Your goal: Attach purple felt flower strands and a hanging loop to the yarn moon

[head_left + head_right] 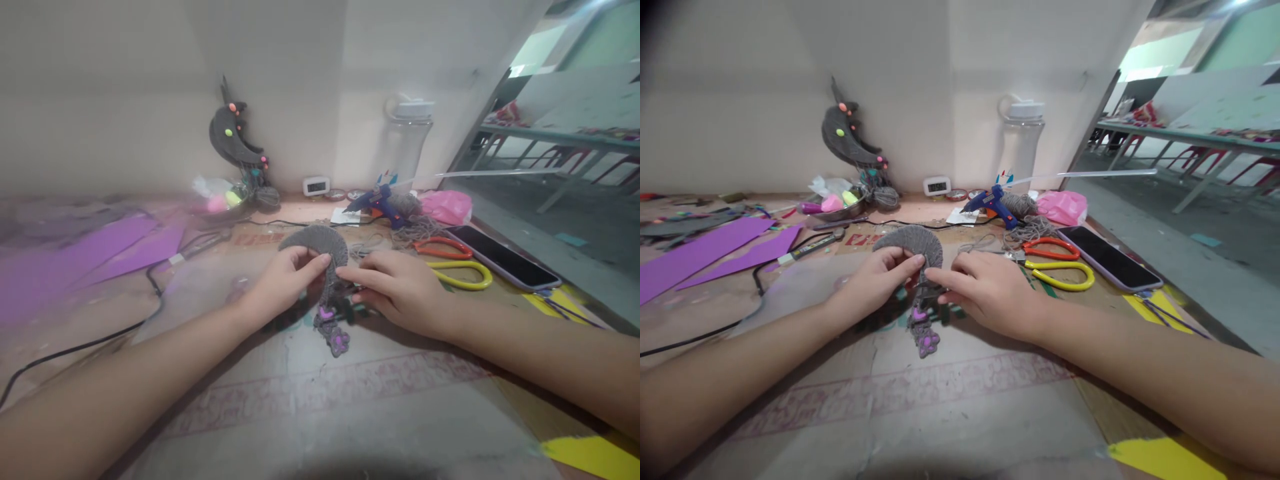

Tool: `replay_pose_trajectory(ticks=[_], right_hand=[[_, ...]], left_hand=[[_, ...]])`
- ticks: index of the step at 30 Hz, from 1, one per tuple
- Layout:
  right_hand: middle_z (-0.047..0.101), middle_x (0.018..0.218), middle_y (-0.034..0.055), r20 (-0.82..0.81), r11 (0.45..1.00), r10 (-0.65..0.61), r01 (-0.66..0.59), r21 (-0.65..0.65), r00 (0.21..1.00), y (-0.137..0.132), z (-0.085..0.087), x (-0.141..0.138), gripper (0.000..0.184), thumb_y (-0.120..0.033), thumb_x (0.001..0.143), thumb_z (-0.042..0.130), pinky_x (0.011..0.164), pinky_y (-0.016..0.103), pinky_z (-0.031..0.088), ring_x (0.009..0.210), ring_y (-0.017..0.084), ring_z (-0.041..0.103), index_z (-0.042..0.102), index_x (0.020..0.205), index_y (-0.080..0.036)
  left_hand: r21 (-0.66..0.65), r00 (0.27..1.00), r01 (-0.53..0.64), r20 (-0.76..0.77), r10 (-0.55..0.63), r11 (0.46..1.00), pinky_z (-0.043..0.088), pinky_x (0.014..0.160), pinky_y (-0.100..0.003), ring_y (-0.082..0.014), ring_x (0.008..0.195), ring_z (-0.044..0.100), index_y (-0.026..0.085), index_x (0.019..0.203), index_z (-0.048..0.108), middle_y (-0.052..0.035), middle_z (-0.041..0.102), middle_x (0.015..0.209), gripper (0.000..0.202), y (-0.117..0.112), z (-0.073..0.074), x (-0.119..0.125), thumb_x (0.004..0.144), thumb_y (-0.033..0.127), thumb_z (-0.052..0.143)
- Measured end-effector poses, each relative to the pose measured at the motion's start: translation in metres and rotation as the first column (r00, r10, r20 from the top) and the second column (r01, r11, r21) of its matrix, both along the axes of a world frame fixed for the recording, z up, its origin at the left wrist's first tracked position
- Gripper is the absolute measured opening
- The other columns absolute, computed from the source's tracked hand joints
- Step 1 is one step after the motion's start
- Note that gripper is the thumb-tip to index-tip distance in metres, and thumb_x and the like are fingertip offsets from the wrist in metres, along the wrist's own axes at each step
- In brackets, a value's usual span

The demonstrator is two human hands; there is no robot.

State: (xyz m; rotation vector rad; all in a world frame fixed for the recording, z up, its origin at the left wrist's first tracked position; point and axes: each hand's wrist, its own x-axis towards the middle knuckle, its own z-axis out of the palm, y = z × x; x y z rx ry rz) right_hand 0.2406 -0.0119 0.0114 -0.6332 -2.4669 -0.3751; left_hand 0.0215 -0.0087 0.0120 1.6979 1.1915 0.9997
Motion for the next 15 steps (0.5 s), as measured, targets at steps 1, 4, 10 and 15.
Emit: replay_pose_trajectory(ticks=[1,4,10,15], right_hand=[[0.066,0.085,0.0068,-0.001,1.000,-0.022,0.022,0.009,1.000,-0.0007,0.0006,-0.0013,0.030,-0.028,0.097,0.042,0.061,0.029,0.040,0.071,0.018,0.056,0.060,0.119,-0.020],[0.067,0.089,0.0087,-0.028,0.998,-0.063,0.063,-0.008,0.998,-0.0001,0.0006,-0.0027,0.029,-0.022,0.096,0.042,0.063,0.029,0.041,0.077,0.019,0.058,0.059,0.117,-0.016],[0.065,0.081,0.0056,-0.015,0.997,-0.056,0.057,0.060,0.998,0.0057,-0.0027,0.0000,0.023,-0.020,0.094,0.045,0.059,0.028,0.037,0.070,0.018,0.057,0.061,0.110,-0.017],[0.067,0.081,0.0057,-0.032,0.996,-0.067,0.069,0.050,0.997,0.0069,-0.0052,0.0002,0.020,-0.023,0.095,0.047,0.061,0.028,0.038,0.073,0.019,0.060,0.061,0.106,-0.014]], left_hand=[[0.000,1.000,0.005,-0.007,-0.005,1.000,0.041,0.050,-0.023,-0.0108,0.049,0.051,0.018,0.064,0.055,0.0027,0.056,0.055,0.036,-0.0004,0.0002,0.0001,0.084,0.047,0.057],[0.001,0.999,0.021,-0.024,-0.021,1.000,0.040,0.049,-0.022,-0.0109,0.049,0.052,0.018,0.063,0.054,0.0025,0.057,0.054,0.038,-0.0013,0.0008,0.0006,0.085,0.049,0.056],[0.002,1.000,-0.003,-0.026,0.003,1.000,0.041,0.050,-0.022,-0.0107,0.051,0.054,0.016,0.067,0.055,0.0023,0.059,0.056,0.037,-0.0001,-0.0004,0.0006,0.085,0.049,0.055],[0.009,0.999,0.013,-0.036,-0.013,1.000,0.041,0.050,-0.021,-0.0105,0.051,0.054,0.017,0.065,0.056,0.0013,0.060,0.057,0.037,0.0003,-0.0008,0.0003,0.085,0.047,0.056]])
